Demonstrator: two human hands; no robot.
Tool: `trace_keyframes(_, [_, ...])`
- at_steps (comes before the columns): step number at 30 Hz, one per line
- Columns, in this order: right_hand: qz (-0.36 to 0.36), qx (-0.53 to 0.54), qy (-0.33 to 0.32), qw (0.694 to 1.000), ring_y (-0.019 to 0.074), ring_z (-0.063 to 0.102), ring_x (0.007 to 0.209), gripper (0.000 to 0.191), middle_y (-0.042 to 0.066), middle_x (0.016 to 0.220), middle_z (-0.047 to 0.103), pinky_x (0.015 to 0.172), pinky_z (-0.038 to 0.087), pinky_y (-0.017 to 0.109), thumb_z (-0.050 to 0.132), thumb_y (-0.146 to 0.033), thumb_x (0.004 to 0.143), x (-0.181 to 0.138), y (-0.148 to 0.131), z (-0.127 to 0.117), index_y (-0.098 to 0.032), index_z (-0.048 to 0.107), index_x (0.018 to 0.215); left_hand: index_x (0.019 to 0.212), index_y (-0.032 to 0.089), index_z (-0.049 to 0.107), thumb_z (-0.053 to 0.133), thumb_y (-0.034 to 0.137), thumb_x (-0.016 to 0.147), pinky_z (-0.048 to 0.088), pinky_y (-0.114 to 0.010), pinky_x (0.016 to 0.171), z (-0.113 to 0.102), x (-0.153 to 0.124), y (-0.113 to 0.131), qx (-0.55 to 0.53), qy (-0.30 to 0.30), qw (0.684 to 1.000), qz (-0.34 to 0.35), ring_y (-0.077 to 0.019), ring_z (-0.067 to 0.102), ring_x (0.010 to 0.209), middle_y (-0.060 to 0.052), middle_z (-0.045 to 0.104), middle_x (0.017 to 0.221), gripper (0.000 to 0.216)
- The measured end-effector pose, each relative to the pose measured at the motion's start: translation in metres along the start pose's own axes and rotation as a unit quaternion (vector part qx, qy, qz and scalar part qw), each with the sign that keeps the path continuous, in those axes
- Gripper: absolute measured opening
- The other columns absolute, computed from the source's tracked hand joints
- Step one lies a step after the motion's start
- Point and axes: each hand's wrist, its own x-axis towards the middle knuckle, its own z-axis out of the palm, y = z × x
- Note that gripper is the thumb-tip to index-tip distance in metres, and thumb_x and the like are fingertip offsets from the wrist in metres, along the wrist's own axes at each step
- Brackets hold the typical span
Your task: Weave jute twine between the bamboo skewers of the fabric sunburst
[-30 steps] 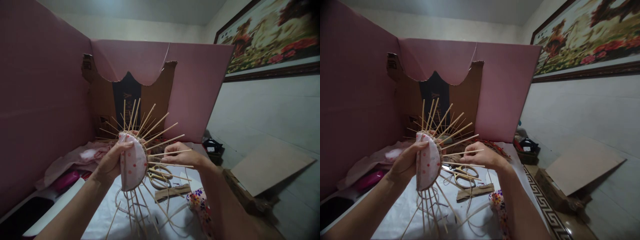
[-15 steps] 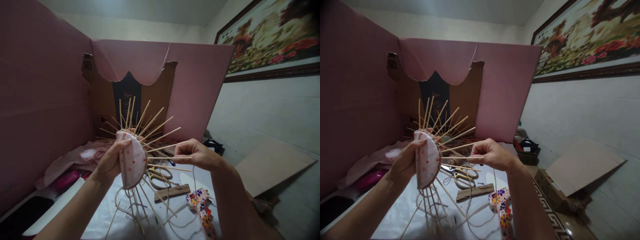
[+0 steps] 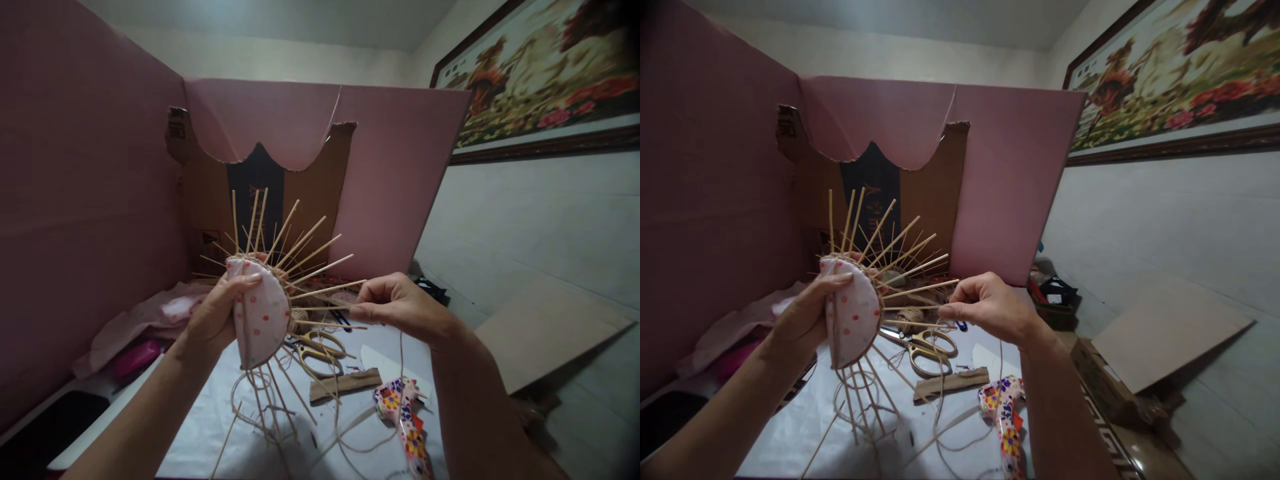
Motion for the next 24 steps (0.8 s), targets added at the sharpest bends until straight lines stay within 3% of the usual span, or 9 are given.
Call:
trace_keyframes(7, [0.0, -0.014, -0.009, 1.0, 0.0092, 0.046, 0.054, 0.031, -0.001, 0.059, 0.055, 0.049, 0.034, 0.023, 0.073, -0.042, 0.069, -0.002, -0.001, -0.004, -0.014, 0.062, 0.064, 0.085, 0.019, 0.056, 0.067, 0.009, 0.069, 0.059, -0.028, 0.054, 0.0, -0.001, 0.002, 0.003, -0.005, 1.0, -0.005, -0.0178, 0.069, 0.059, -0.001, 0.071, 0.071, 0.021])
trace_keyframes(10, [-0.024, -0.037, -0.001, 0.999, 0.0083, 0.04, 0.052, 0.032, -0.003, 0.057, 0.05, 0.047, 0.03, 0.023, 0.066, -0.045, 0.077, -0.005, 0.0, -0.008, -0.015, 0.061, 0.067, 0.086, 0.018, 0.057, 0.067, 0.009, 0.069, 0.058, -0.027, 0.053, 0.001, -0.001, 0.002, 0.007, 0.001, 1.0, -0.004, -0.0163, 0.068, 0.057, -0.001, 0.071, 0.072, 0.022])
trace_keyframes(13, [-0.059, -0.082, 0.039, 0.994, 0.0087, 0.037, 0.052, 0.034, -0.003, 0.056, 0.047, 0.047, 0.028, 0.024, 0.061, -0.046, 0.081, -0.01, 0.0, -0.008, -0.016, 0.062, 0.065, 0.087, 0.019, 0.058, 0.067, 0.009, 0.068, 0.059, -0.027, 0.053, 0.002, -0.001, 0.002, 0.012, 0.006, 1.0, -0.001, -0.0164, 0.067, 0.057, 0.0, 0.071, 0.071, 0.023])
trace_keyframes(17, [-0.091, -0.151, 0.119, 0.977, 0.0104, 0.042, 0.054, 0.031, 0.0, 0.059, 0.055, 0.048, 0.031, 0.024, 0.059, -0.042, 0.083, -0.02, -0.008, 0.0, -0.016, 0.066, 0.067, 0.097, 0.019, 0.059, 0.067, 0.01, 0.068, 0.059, -0.027, 0.055, 0.004, -0.001, 0.004, 0.037, 0.032, 0.999, 0.016, -0.0166, 0.068, 0.06, -0.001, 0.071, 0.073, 0.032])
trace_keyframes(19, [-0.107, -0.184, 0.093, 0.973, 0.0104, 0.044, 0.053, 0.029, 0.0, 0.059, 0.057, 0.048, 0.032, 0.024, 0.06, -0.04, 0.084, -0.024, -0.014, 0.006, -0.017, 0.068, 0.069, 0.101, 0.02, 0.059, 0.067, 0.01, 0.068, 0.059, -0.027, 0.055, 0.005, 0.0, 0.004, 0.042, 0.031, 0.998, 0.022, -0.0175, 0.068, 0.062, -0.001, 0.071, 0.074, 0.035])
trace_keyframes(24, [-0.152, -0.218, -0.083, 0.961, 0.0094, 0.05, 0.055, 0.017, -0.001, 0.061, 0.063, 0.053, 0.035, 0.023, 0.063, -0.027, 0.083, -0.026, -0.024, 0.031, -0.018, 0.07, 0.071, 0.097, 0.019, 0.06, 0.068, 0.011, 0.067, 0.058, -0.024, 0.054, 0.006, -0.001, 0.0, 0.03, 0.021, 0.999, 0.02, -0.0183, 0.069, 0.063, -0.001, 0.071, 0.074, 0.032])
